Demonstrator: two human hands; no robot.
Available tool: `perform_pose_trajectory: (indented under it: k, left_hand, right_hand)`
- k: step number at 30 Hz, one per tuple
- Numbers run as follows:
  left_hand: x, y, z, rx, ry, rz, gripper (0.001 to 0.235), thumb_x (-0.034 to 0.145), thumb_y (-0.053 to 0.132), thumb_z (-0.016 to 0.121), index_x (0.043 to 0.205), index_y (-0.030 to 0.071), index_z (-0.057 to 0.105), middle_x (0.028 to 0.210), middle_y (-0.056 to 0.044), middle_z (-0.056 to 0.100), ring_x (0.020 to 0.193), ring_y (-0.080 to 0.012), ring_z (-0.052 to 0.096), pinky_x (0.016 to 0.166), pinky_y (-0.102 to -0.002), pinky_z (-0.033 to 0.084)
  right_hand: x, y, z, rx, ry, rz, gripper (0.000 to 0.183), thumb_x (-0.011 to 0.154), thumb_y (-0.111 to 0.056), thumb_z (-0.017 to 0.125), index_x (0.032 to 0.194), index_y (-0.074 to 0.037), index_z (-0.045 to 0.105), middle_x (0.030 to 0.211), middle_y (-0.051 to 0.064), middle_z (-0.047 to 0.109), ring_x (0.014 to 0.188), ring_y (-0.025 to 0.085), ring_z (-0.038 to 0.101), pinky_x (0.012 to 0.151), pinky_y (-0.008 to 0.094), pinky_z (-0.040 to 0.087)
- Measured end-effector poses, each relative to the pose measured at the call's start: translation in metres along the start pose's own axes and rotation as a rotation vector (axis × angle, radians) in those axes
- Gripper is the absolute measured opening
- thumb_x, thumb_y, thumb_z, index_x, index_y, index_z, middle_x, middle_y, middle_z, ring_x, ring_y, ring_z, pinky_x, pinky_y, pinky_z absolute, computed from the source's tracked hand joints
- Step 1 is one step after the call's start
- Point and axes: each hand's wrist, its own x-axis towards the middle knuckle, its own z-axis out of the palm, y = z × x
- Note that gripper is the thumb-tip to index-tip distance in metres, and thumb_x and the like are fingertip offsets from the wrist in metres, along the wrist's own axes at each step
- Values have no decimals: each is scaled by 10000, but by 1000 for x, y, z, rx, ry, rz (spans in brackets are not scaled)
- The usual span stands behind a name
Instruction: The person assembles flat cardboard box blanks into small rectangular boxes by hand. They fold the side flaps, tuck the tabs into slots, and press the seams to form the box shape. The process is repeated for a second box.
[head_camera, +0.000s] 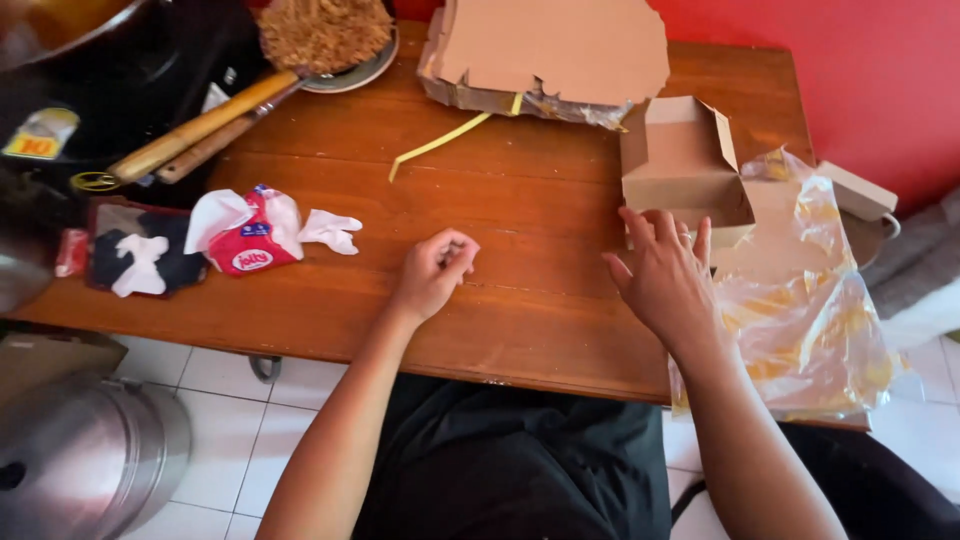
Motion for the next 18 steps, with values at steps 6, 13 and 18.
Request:
perform_pose_trajectory:
  k: [6,13,18]
  left_hand:
    - [64,-17,58,-140,191,142,242,999,242,542,912,63,678,612,-62,627,554,-127,595,560,-234,473]
    - [84,26,72,546,103,281,224,932,363,574,842,166,631,545,-49,609,542,-276,658,486,-365,515]
    - [82,19,75,721,68,313,207,892,388,583,849,190,626,530,-27,584,549,-246,661,480,-357,524]
  right_hand:
    - [8,7,3,-97,101,-148,515,888,-411,622,1322,-138,576,1247,92,517,1181,339,570,1210,580,183]
    - [31,4,15,-85,174,-292,439,843,-399,631,1236,-209,581,1179,48,525,1186,273,553,1162,587,247]
    - [40,8,12,-101,155,-312,381,836,-169,555,1215,-205,553,1138,14,516,1078,197,589,1118,508,325]
